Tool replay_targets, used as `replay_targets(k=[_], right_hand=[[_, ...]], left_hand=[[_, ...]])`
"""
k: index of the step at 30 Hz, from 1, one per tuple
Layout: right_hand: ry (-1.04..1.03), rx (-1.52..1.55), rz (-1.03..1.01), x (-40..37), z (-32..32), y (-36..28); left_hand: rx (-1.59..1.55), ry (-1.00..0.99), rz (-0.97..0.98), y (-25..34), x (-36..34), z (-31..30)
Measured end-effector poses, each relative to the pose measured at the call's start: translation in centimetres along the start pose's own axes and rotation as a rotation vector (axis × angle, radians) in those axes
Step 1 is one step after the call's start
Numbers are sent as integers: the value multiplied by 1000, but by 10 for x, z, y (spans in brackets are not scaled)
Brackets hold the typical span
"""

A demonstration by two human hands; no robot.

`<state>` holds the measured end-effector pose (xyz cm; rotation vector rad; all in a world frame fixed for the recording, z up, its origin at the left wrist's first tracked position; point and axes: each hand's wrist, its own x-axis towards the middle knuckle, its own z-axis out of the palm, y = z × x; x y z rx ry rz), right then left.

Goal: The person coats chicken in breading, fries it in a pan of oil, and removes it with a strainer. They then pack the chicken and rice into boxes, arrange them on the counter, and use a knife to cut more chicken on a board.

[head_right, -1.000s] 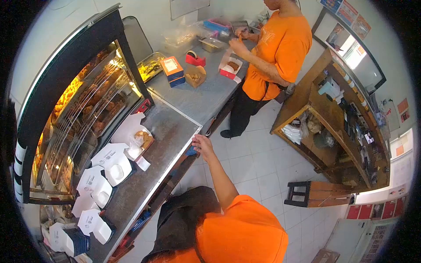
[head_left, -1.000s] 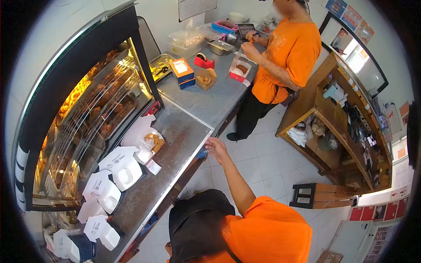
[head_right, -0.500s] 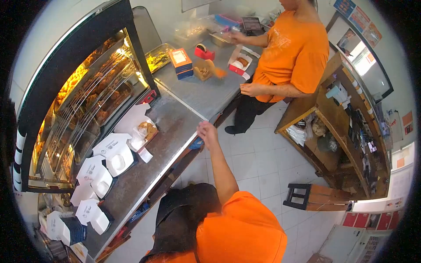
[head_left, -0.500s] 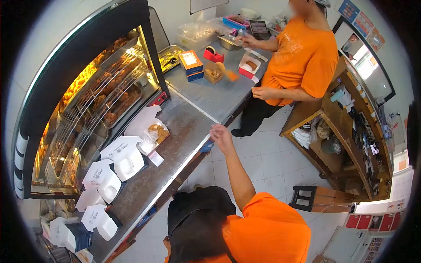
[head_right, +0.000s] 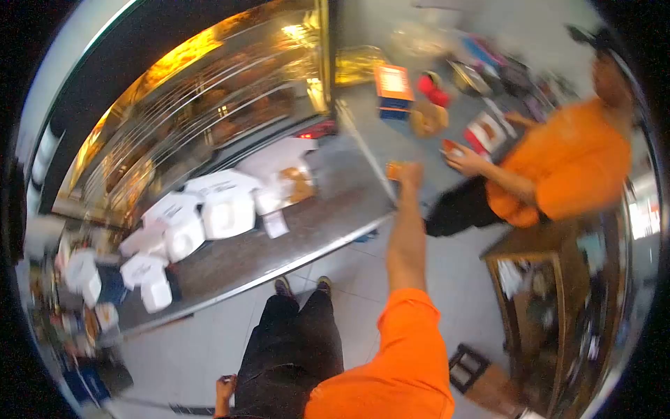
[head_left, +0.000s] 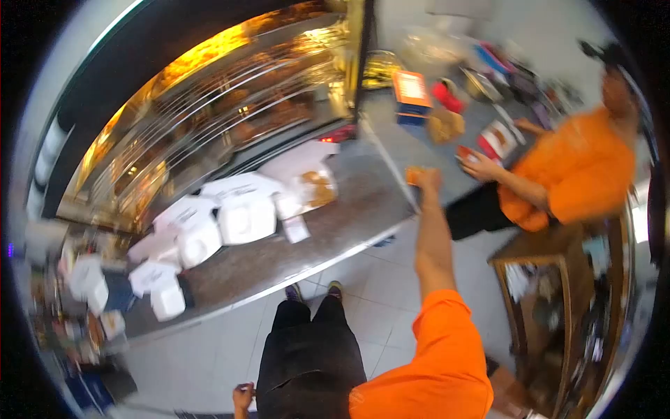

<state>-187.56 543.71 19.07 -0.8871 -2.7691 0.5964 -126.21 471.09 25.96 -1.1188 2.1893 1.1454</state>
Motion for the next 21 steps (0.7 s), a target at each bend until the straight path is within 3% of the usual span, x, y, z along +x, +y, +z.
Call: replay_targets(k=[1, 2, 3, 4, 5, 6, 8, 9, 15, 18, 21], right_hand=[[-150, 115, 168, 22, 12, 11], [-278, 668, 137, 15, 11, 8], [-229, 1115, 81, 18, 25, 21], [-384, 690, 79, 24, 6, 3], [-198, 1476, -39, -15, 4, -2], [-412, 1239, -126, -34, -39, -27], [-458, 339, -346, 51, 20, 32], [-394, 97, -359, 38, 15, 24], [-121, -197, -424, -46, 14, 2], [-100, -242, -467, -71, 6, -2], [-9, -260, -550, -64, -4, -2]], left_hand=[[-151, -21, 9, -31, 0, -8], [-20, 46, -59, -49, -3, -14], [-19, 78, -95, -57, -15, -22], [187, 38, -128, -47, -21, -30], [273, 137, -222, -41, -33, -31], [164, 124, -269, -13, -47, -37], [102, 112, -284, -31, -50, -40], [71, 86, -299, -26, -50, -47], [73, 134, -371, -62, -72, -83], [-137, 390, -359, -110, -125, -82], [-321, 461, -480, -152, -165, -57]])
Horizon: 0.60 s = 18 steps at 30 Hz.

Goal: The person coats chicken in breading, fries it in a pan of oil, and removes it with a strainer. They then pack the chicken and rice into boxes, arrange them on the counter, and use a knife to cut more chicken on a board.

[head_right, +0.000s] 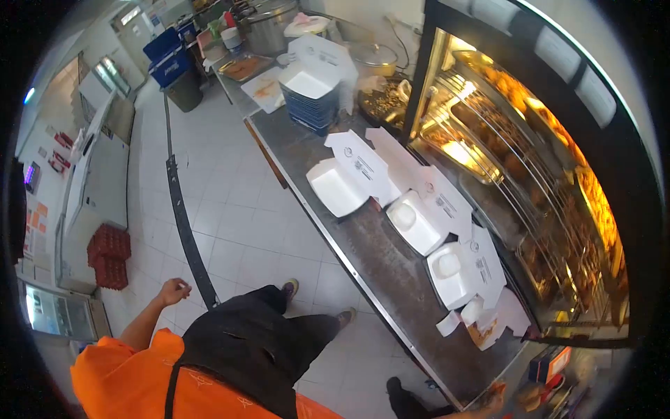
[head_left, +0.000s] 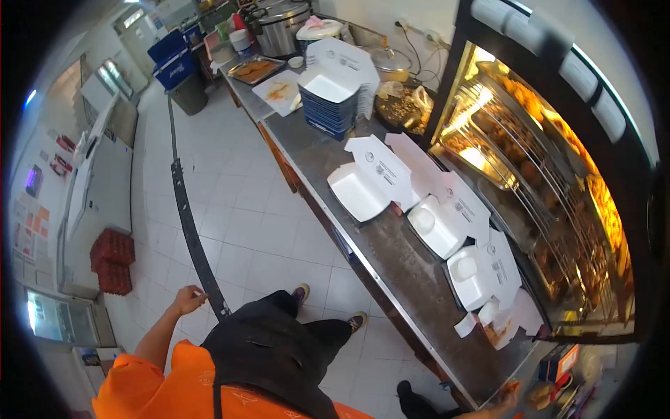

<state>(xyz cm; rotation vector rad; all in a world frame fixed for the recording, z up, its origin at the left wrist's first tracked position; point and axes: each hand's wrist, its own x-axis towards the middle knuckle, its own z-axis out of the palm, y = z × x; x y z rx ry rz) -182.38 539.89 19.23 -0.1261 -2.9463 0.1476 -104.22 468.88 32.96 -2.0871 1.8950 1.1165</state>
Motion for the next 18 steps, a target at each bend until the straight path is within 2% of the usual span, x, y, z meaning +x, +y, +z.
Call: replay_targets(k=[1, 2, 3, 4, 5, 6, 7, 8, 9, 10, 11, 12, 13, 14, 15, 16, 17, 18], right_hand=[[79, -7, -65, 0, -13, -9], [242, -9, -201, 1, -27, -21], [512, -9, -419, 0, -38, -34], [536, -7, -438, -15, -48, -67], [606, 86, -543, -49, -65, -112], [407, 163, -455, -103, -102, -189], [109, 496, -297, -146, -93, -237], [-115, 511, -278, -205, -110, -307], [-219, 459, -431, -258, -132, -382], [-484, 800, -357, -306, -96, -418], [-624, 1019, -625, -349, -64, -461], [-766, 885, -710, -400, -103, -529], [-1175, 997, -658, -442, -144, -592], [-1221, 900, -871, -472, -165, -635], [-1254, 957, -1002, -496, -178, -673], [-1282, 1016, -1138, -513, -190, -707], [-1269, 1024, -1134, -521, -202, -737], [-1356, 985, -1169, -527, -214, -762]], left_hand=[[-15, -1, -8, -14, -3, 4], [-115, -16, -8, -29, -7, 8], [-220, -31, -4, -43, -9, 13], [-250, -34, -5, -52, -2, 24], [-309, -32, 90, -54, 7, 39], [-356, -28, 194, -45, 16, 43], [-316, -38, 244, -31, 30, 46], [-267, -56, 302, -2, 39, 48], [-403, -117, 348, 44, 37, 36], [-488, -180, 479, 82, 33, 21], [-415, -111, 673, 113, 34, 7], [-342, -44, 855, 132, 34, -10], [-340, -66, 868, 143, 35, -31], [-236, 62, 1005, 153, 38, -53], [-131, 207, 1139, 156, 45, -73], [-129, 211, 1154, 151, 58, -93], [-222, 62, 1039, 145, 71, -111], [-305, -91, 916, 142, 82, -127]])
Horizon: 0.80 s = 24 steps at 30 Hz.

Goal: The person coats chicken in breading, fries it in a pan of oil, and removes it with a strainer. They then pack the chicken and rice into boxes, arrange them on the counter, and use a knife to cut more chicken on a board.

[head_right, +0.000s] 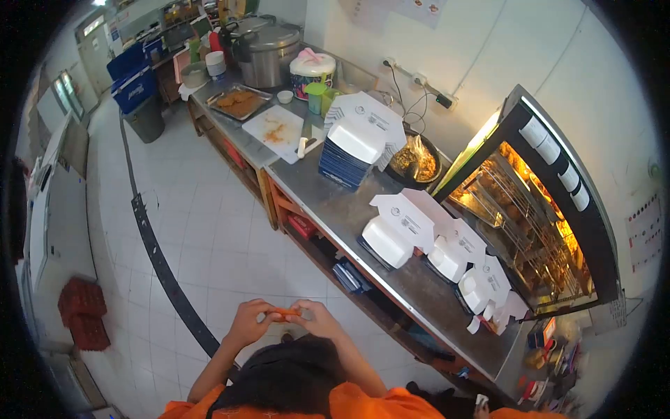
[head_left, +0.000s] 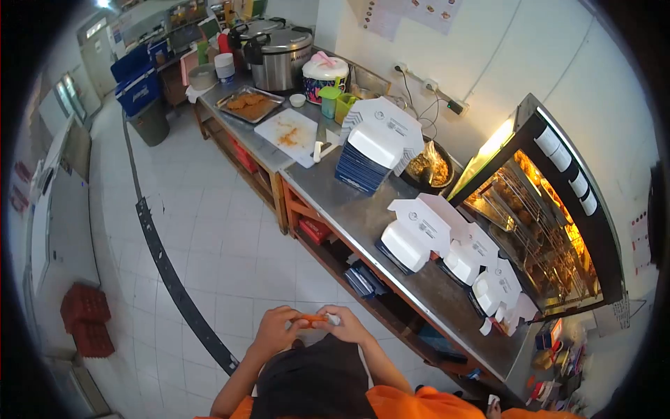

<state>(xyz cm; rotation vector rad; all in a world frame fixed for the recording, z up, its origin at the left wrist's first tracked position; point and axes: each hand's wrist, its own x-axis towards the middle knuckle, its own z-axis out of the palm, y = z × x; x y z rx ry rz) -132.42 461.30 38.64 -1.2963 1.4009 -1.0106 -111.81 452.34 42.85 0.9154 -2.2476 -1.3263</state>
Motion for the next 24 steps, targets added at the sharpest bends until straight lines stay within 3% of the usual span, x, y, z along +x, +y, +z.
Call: replay_targets(k=[1, 4, 6, 8, 9, 12, 14, 16, 18, 19, 21, 24], right_hand=[[-86, 20, 16, 21, 2, -15], [-24, 35, -105, 79, -6, -46], [17, -15, -111, 117, -36, -62], [8, -360, -326, 160, -82, -64], [8, -343, -312, 181, -110, -78], [149, -296, -241, 273, -168, -96], [218, -180, 5, 354, -191, -72], [224, -371, 135, 444, -201, -33], [328, -661, 140, 514, -194, 16], [351, -641, 165, 538, -194, 19], [645, -916, 221, 572, -197, 23], [562, -934, 372, 593, -213, 26]], left_hand=[[4, -15, 8, -2, 7, -18], [65, 69, 11, -9, 44, -64], [233, 178, 119, -20, 78, -87], [331, 224, 146, -41, 116, -106], [426, 280, 165, -54, 133, -116], [464, 267, 54, -105, 191, -139], [440, 269, -45, -122, 230, -154], [425, 256, -128, -123, 275, -171], [351, 309, -186, -111, 323, -189], [362, 272, -176, -111, 347, -198], [311, 285, -187, -114, 388, -213], [273, 229, -77, -118, 457, -227]])
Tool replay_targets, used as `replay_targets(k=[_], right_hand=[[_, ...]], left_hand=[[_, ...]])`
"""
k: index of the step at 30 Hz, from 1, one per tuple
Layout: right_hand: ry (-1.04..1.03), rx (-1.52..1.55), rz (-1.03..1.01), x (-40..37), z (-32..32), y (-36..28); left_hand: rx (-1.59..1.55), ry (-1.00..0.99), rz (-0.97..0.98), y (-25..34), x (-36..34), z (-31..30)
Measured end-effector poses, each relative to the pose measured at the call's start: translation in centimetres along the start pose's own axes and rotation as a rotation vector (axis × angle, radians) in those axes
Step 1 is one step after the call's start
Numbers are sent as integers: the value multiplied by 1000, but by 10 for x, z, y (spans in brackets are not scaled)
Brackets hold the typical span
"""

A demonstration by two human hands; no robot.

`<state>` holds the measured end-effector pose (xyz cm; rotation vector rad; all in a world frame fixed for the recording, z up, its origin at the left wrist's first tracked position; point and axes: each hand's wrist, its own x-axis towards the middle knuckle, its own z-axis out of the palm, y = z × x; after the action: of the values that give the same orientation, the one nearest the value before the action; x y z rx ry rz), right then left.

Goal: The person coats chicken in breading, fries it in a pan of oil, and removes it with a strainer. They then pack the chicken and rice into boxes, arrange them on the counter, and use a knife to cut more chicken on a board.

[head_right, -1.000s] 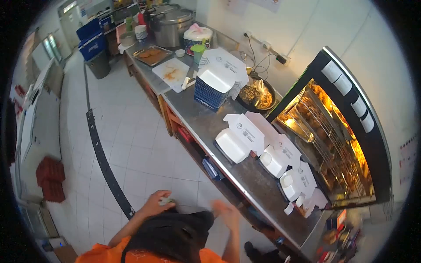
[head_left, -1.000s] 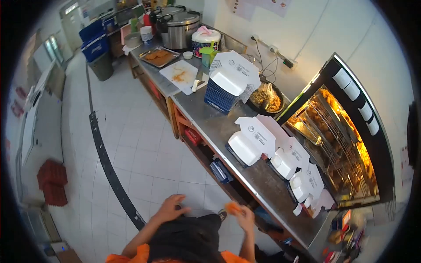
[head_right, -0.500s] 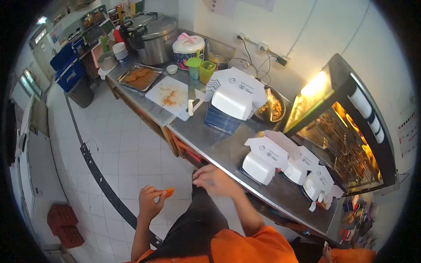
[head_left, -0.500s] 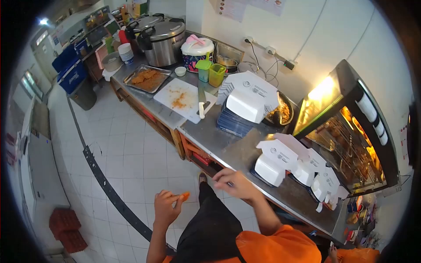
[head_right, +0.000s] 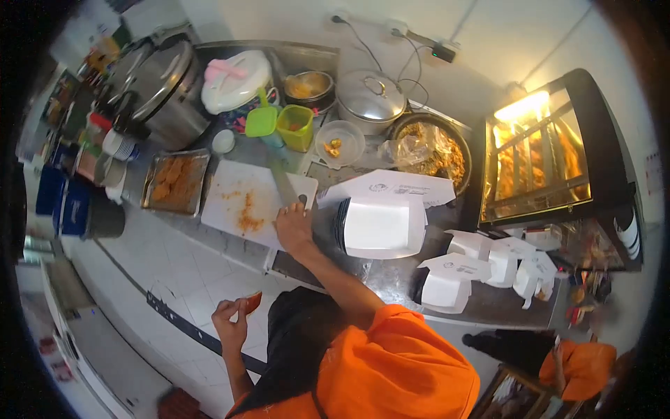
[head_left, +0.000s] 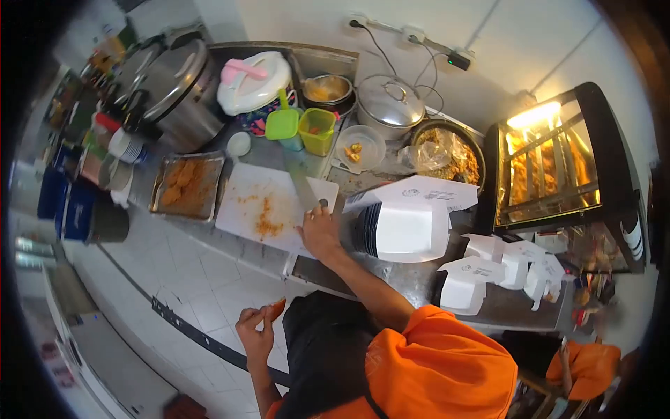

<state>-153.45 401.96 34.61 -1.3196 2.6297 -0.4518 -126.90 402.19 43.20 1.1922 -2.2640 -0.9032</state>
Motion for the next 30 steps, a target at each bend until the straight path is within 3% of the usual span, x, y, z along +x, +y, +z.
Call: replay_targets(k=[1, 3, 5, 8, 9, 12, 13, 15, 19, 21, 23, 24, 27, 29, 30], right_hand=[[1, 2, 34, 0, -7, 0], [142, 254, -182, -19, -32, -1], [301, 191, -143, -37, -92, -14], [378, 236, -26, -52, -111, -24], [433, 267, -14, -53, -112, -32], [308, 260, 197, -59, -90, -66], [322, 256, 200, -61, -79, -76], [49, 314, 414, -71, -58, -93], [-237, 434, 549, -97, -36, -117], [-242, 531, 619, -102, -25, -128], [-241, 581, 668, -108, -4, -130], [-256, 592, 689, -111, 5, -130], [-227, 555, 685, -115, 20, -135], [-192, 561, 685, -114, 26, -137], [-168, 564, 697, -111, 29, -134]], left_hand=[[55, -27, 86, -3, 24, 3], [31, -160, 157, -3, 72, 9], [-47, -371, 256, -15, 112, 22], [-62, -584, 512, -63, 158, 78], [-179, -620, 469, -66, 170, 94], [-424, -952, 263, -71, 222, 167], [-451, -938, 316, -65, 232, 169], [-404, -920, 381, -58, 245, 178], [-481, -923, 365, -29, 252, 193], [-559, -908, 355, -17, 257, 211], [-443, -849, 304, -14, 258, 235], [-313, -794, 471, -25, 255, 251], [-281, -637, 632, -35, 261, 206], [-311, -419, 716, -60, 263, 177], [-252, -524, 623, -73, 264, 159]])
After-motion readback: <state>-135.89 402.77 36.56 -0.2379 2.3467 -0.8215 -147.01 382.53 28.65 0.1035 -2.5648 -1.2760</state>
